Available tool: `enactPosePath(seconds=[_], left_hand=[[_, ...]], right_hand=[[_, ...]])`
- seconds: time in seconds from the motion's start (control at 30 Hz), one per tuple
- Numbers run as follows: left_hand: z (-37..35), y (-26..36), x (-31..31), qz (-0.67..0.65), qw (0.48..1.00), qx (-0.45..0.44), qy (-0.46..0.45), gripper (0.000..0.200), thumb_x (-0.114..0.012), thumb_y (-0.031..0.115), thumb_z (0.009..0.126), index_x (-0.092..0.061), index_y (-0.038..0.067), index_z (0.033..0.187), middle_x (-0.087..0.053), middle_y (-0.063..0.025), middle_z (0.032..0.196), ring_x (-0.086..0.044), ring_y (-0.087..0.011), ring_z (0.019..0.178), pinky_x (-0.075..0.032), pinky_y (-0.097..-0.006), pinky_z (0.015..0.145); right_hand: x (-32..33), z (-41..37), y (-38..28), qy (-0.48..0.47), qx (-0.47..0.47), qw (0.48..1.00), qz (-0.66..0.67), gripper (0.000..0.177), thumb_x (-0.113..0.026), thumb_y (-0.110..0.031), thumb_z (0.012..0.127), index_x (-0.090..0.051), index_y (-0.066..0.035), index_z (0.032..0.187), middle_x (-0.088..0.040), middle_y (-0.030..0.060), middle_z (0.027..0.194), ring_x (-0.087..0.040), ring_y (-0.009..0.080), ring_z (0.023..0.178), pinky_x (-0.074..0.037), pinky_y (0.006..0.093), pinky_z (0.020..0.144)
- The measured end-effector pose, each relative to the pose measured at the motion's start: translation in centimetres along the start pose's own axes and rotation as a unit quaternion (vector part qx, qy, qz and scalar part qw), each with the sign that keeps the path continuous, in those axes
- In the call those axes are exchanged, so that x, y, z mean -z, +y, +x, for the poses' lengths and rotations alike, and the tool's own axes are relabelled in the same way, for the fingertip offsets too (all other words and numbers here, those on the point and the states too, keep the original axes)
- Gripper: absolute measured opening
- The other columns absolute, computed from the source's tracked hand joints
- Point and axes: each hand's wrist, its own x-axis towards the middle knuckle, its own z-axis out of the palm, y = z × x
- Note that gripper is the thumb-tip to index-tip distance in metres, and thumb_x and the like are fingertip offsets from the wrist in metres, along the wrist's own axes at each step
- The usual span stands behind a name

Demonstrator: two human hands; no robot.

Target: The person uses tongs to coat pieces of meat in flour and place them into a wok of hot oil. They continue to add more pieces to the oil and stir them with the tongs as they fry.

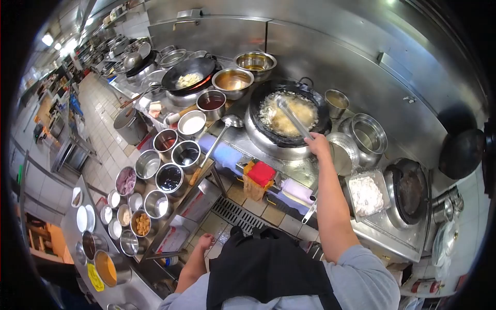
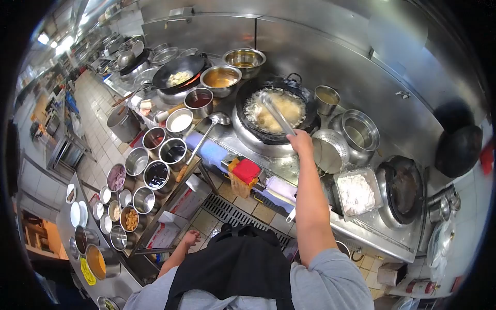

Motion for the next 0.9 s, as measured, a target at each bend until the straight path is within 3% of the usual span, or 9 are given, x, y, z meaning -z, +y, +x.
enactPosePath(seconds=[0.23, 0.3, 0.33, 0.37, 0.5, 0.63, 0.67, 0.77, 0.9], left_hand=[[0.1, -4.2, -1.5, 0.041, 0.996, 0.037, -0.064, 0.024, -0.053, 0.019, 0.083, -0.054, 0.008, 0.104, -0.061, -0.0065, 0.085, -0.059, -0.0187, 0.066, -0.042, -0.0303, 0.05], [-0.2, -3.6, -1.9, 0.08, 0.99, 0.016, -0.111, 0.024, -0.052, 0.02, 0.083, -0.055, 0.008, 0.104, -0.061, -0.0064, 0.085, -0.06, -0.019, 0.066, -0.042, -0.0304, 0.05], [0.0, -3.1, -2.3, 0.086, 0.987, -0.01, -0.136, 0.025, -0.052, 0.021, 0.084, -0.055, 0.008, 0.105, -0.061, -0.0063, 0.086, -0.06, -0.0192, 0.066, -0.043, -0.0306, 0.05], [0.8, -2.9, -2.8, 0.113, 0.981, -0.006, -0.159, 0.025, -0.052, 0.021, 0.084, -0.055, 0.008, 0.105, -0.061, -0.0063, 0.086, -0.06, -0.0192, 0.066, -0.043, -0.0306, 0.05], [5.1, -1.6, -4.4, 0.152, 0.971, -0.003, -0.183, 0.027, -0.05, 0.024, 0.084, -0.055, 0.008, 0.105, -0.062, -0.0054, 0.083, -0.059, -0.0163, 0.064, -0.042, -0.03, 0.05], [3.6, 6.0, -7.9, 0.253, 0.958, -0.039, -0.129, 0.026, -0.051, 0.025, 0.084, -0.056, 0.008, 0.103, -0.062, -0.0046, 0.081, -0.059, -0.0142, 0.063, -0.042, -0.0289, 0.049], [3.3, 7.9, -8.9, 0.26, 0.956, -0.041, -0.131, 0.026, -0.051, 0.025, 0.084, -0.056, 0.008, 0.103, -0.062, -0.0046, 0.081, -0.059, -0.0142, 0.063, -0.042, -0.0289, 0.049], [2.9, 11.8, -11.8, 0.254, 0.953, -0.068, -0.152, 0.021, -0.05, 0.028, 0.087, -0.055, 0.011, 0.098, -0.06, -0.0016, 0.081, -0.056, -0.0134, 0.067, -0.04, -0.0269, 0.056], [4.2, 12.3, -15.4, 0.238, 0.935, -0.164, -0.206, 0.024, -0.053, 0.028, 0.086, -0.055, 0.012, 0.104, -0.062, -0.0011, 0.085, -0.058, -0.0124, 0.069, -0.041, -0.0275, 0.057]], right_hand=[[8.2, -6.7, 7.1, 0.108, -0.019, 0.988, 0.104, 0.04, -0.066, -0.026, 0.076, -0.061, -0.008, 0.111, -0.063, 0.0181, 0.101, -0.06, 0.0307, 0.096, -0.046, 0.0361, 0.082], [12.9, -11.6, 9.3, 0.119, -0.093, 0.988, 0.041, 0.04, -0.067, -0.027, 0.076, -0.06, -0.007, 0.11, -0.064, 0.0184, 0.099, -0.06, 0.0314, 0.094, -0.046, 0.0366, 0.081], [14.2, -13.7, 13.0, 0.145, -0.074, 0.985, -0.052, 0.042, -0.067, -0.025, 0.077, -0.059, -0.009, 0.115, -0.063, 0.0107, 0.075, -0.058, 0.0183, 0.06, -0.047, 0.0322, 0.058], [16.6, -16.8, 13.1, 0.168, -0.058, 0.975, -0.135, 0.041, -0.068, -0.027, 0.075, -0.06, -0.012, 0.113, -0.065, 0.0148, 0.088, -0.063, 0.0282, 0.075, -0.048, 0.0376, 0.068], [24.2, -24.1, 13.9, -0.004, -0.202, 0.929, -0.31, 0.04, -0.069, -0.026, 0.072, -0.062, -0.014, 0.11, -0.064, 0.0146, 0.097, -0.06, 0.0333, 0.091, -0.047, 0.0422, 0.077], [26.9, -26.2, 17.7, -0.075, -0.194, 0.881, -0.425, 0.041, -0.071, -0.027, 0.069, -0.062, -0.013, 0.107, -0.065, 0.0136, 0.093, -0.061, 0.0309, 0.09, -0.048, 0.0423, 0.078], [27.0, -26.2, 19.4, -0.079, -0.185, 0.877, -0.437, 0.032, -0.068, -0.029, 0.069, -0.066, -0.008, 0.094, -0.065, 0.0136, 0.093, -0.062, 0.0311, 0.089, -0.05, 0.0407, 0.076], [25.7, -24.4, 25.2, -0.197, -0.222, 0.869, -0.396, 0.035, -0.067, -0.033, 0.071, -0.066, -0.005, 0.093, -0.065, 0.0158, 0.094, -0.061, 0.0308, 0.092, -0.05, 0.0404, 0.078], [23.4, -24.0, 26.7, -0.218, -0.224, 0.89, -0.333, 0.036, -0.066, -0.035, 0.073, -0.066, -0.007, 0.094, -0.064, 0.016, 0.097, -0.061, 0.0314, 0.093, -0.049, 0.0407, 0.08]])
